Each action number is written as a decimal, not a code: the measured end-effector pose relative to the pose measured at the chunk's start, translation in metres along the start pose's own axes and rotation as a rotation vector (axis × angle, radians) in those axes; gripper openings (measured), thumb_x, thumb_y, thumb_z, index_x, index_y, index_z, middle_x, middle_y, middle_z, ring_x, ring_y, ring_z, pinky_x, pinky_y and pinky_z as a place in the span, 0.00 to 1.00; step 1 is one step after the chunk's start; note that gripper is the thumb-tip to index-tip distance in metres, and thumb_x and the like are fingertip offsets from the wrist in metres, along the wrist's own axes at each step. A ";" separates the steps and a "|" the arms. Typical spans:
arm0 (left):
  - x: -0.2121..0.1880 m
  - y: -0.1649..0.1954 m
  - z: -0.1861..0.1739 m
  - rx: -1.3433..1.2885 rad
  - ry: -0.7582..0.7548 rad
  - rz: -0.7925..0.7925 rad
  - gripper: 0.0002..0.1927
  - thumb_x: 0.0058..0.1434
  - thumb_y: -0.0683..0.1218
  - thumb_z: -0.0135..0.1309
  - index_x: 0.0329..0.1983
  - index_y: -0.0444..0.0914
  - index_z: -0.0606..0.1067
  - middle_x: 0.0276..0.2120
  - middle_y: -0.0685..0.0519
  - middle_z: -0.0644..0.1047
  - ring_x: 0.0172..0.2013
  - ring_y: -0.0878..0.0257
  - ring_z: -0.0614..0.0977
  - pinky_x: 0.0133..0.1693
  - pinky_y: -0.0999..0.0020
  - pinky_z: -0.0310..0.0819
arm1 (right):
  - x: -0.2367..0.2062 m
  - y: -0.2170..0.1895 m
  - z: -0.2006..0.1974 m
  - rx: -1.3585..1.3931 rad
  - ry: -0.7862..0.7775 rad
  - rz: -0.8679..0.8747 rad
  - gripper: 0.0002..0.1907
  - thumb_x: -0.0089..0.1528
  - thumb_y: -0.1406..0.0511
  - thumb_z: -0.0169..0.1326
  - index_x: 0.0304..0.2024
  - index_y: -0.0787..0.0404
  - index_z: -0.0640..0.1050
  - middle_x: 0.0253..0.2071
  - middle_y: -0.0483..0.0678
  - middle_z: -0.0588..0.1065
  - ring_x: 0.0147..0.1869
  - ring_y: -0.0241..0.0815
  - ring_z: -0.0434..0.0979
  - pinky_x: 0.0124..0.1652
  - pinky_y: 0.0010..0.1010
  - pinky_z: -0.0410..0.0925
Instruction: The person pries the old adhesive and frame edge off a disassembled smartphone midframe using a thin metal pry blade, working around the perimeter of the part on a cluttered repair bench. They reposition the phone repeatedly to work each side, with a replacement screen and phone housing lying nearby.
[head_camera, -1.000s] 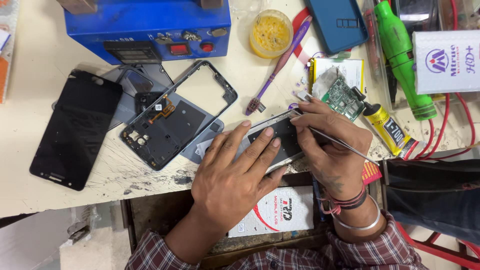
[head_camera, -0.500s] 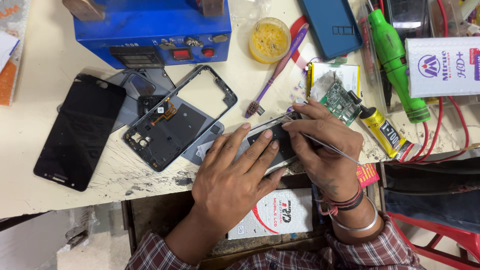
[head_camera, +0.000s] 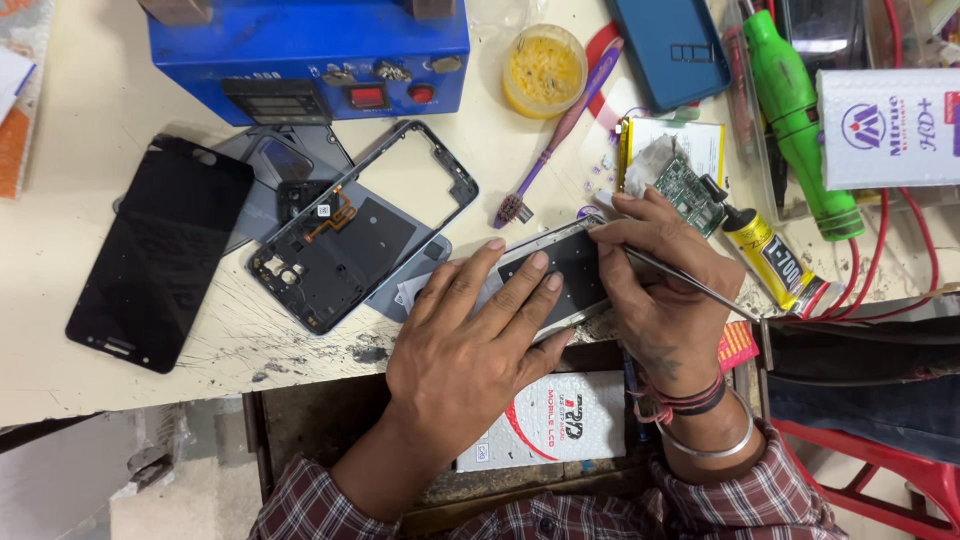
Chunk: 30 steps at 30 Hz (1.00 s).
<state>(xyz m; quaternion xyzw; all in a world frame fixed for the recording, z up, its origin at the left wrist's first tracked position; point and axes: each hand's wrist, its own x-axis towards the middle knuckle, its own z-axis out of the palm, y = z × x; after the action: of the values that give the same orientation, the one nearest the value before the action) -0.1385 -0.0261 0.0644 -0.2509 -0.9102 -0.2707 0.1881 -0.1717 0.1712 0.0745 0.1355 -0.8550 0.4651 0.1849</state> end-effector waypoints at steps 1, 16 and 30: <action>0.000 0.000 -0.001 0.002 -0.001 0.004 0.21 0.64 0.59 0.61 0.52 0.43 0.83 0.57 0.54 0.80 0.63 0.49 0.75 0.61 0.49 0.69 | 0.000 0.000 0.000 -0.002 0.004 0.002 0.07 0.65 0.78 0.58 0.43 0.66 0.81 0.43 0.48 0.81 0.64 0.48 0.82 0.76 0.47 0.63; -0.003 -0.002 -0.002 -0.001 -0.008 0.012 0.21 0.64 0.59 0.60 0.53 0.42 0.83 0.58 0.53 0.79 0.64 0.49 0.74 0.61 0.49 0.69 | 0.001 0.002 0.000 0.028 0.037 0.022 0.06 0.65 0.78 0.57 0.43 0.66 0.81 0.42 0.48 0.81 0.64 0.47 0.82 0.77 0.45 0.63; -0.004 -0.001 0.002 0.002 -0.005 0.014 0.21 0.65 0.59 0.60 0.53 0.42 0.83 0.58 0.54 0.79 0.63 0.48 0.74 0.61 0.48 0.69 | -0.001 0.000 0.001 -0.034 0.019 -0.024 0.07 0.64 0.78 0.58 0.43 0.66 0.81 0.45 0.51 0.81 0.62 0.47 0.82 0.73 0.45 0.68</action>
<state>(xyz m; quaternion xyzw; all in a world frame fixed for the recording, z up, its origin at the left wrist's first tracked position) -0.1360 -0.0268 0.0609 -0.2578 -0.9092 -0.2677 0.1879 -0.1709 0.1704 0.0738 0.1381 -0.8594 0.4494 0.2009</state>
